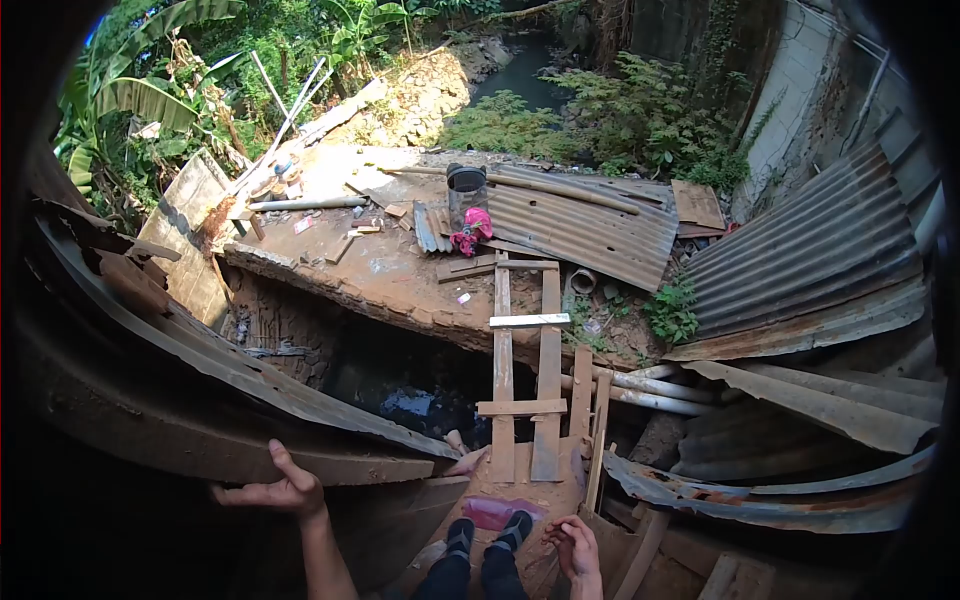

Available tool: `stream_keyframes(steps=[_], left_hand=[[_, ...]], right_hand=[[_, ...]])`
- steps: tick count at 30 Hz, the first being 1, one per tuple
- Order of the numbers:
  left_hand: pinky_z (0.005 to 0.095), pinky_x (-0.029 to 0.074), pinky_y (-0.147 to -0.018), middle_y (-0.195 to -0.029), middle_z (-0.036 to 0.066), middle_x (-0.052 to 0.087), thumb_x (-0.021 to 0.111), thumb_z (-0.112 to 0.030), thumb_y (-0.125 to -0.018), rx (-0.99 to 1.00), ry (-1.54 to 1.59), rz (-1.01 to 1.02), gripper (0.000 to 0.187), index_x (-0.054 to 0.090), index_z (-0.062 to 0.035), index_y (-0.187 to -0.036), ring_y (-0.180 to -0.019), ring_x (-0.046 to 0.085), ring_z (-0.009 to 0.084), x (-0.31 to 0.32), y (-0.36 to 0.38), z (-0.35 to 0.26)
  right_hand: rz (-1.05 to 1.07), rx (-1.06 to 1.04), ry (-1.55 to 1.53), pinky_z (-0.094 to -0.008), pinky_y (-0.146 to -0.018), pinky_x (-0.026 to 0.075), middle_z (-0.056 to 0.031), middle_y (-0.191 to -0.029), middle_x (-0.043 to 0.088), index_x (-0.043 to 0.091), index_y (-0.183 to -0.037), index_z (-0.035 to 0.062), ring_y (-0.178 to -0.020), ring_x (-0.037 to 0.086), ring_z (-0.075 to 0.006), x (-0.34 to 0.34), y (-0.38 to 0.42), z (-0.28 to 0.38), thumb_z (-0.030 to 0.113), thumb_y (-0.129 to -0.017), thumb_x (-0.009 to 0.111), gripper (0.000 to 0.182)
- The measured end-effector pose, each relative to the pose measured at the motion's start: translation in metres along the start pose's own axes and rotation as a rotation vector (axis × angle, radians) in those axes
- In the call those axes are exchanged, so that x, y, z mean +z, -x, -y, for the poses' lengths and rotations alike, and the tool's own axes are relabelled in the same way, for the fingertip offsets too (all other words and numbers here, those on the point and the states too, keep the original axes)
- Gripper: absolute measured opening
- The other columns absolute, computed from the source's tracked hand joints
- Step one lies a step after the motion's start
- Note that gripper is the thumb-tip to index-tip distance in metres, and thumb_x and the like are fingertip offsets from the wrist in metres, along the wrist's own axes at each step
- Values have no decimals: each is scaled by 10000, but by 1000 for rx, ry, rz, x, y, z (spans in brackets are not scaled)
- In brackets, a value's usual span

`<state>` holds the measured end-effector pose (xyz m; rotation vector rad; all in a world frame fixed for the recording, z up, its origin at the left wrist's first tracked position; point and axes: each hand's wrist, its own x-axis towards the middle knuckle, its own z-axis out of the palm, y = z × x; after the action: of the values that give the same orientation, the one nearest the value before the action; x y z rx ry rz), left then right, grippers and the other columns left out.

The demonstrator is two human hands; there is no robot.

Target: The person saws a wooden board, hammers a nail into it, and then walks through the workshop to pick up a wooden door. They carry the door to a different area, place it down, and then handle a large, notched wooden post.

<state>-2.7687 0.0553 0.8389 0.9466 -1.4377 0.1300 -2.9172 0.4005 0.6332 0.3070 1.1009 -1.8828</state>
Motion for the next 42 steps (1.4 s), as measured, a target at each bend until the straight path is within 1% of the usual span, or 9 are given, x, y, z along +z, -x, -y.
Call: stream_keyframes(steps=[9, 12, 18, 21, 24, 27, 30, 36, 42], left_hand=[[440, 387, -1044, -1319, 310, 282, 606, -73, -792, -39, 25, 9, 782, 106, 112, -1365, -1247, 411, 385, -1, 1, 2], [447, 376, -1046, -1324, 290, 302, 595, -52, -808, -19, 30, 2, 741, 135, 70, -1376, -1237, 419, 361, -1, 3, 5], [446, 382, -1037, -1317, 284, 298, 604, -59, -809, -21, 40, 3, 746, 135, 77, -1372, -1228, 421, 357, -1, 4, 6], [445, 387, -1036, -1313, 305, 276, 601, -83, -793, -30, 13, 13, 770, 112, 111, -1355, -1246, 405, 379, -2, 5, 9], [440, 394, -1028, -1309, 303, 276, 597, -76, -795, -20, 15, 19, 763, 109, 113, -1349, -1242, 409, 378, -2, 5, 10], [440, 381, -1042, -1316, 282, 286, 606, -54, -825, 17, 43, 15, 741, 123, 95, -1367, -1246, 407, 360, -2, 6, 13], [431, 386, -1038, -1312, 280, 293, 624, -47, -829, 31, -56, 8, 747, 123, 100, -1363, -1237, 417, 358, -1, 8, 16], [410, 413, -1008, -1293, 268, 317, 651, -34, -831, 23, -41, -3, 734, 148, 104, -1348, -1210, 444, 333, 0, 7, 13], [413, 414, -1004, -1270, 255, 332, 648, -24, -849, 10, -64, -21, 693, 171, 98, -1336, -1203, 447, 326, 2, 6, 10]], right_hand=[[28, -22, 19, -388, -791, 527, -169, -892, 654, 577, -989, -23, -826, 659, -274, 3, -4, 12, 115, -906, 519, 171], [20, -24, 28, -388, -789, 528, -168, -890, 654, 578, -988, -23, -822, 660, -276, 7, -3, 17, 113, -906, 519, 170], [20, -41, 38, -384, -783, 531, -167, -890, 655, 580, -987, -22, -817, 661, -279, 15, -3, 27, 108, -906, 521, 164], [23, -40, 44, -384, -783, 531, -168, -892, 654, 580, -985, -23, -820, 662, -281, 19, -5, 30, 107, -904, 522, 163], [31, -35, 44, -384, -782, 531, -169, -895, 654, 579, -984, -25, -824, 662, -282, 23, -7, 31, 106, -902, 525, 164], [37, -42, 46, -384, -782, 530, -170, -897, 654, 579, -986, -25, -827, 662, -282, 30, -7, 34, 106, -900, 527, 165], [47, -47, 51, -385, -782, 529, -171, -899, 653, 579, -989, -24, -827, 661, -283, 33, -6, 34, 104, -899, 528, 165], [56, -50, 64, -385, -788, 529, -167, -896, 655, 582, -989, -23, -827, 660, -283, 44, -6, 42, 99, -899, 526, 162], [65, -59, 85, -380, -786, 530, -160, -888, 658, 587, -985, -22, -823, 661, -278, 46, -5, 51, 106, -898, 529, 165]])
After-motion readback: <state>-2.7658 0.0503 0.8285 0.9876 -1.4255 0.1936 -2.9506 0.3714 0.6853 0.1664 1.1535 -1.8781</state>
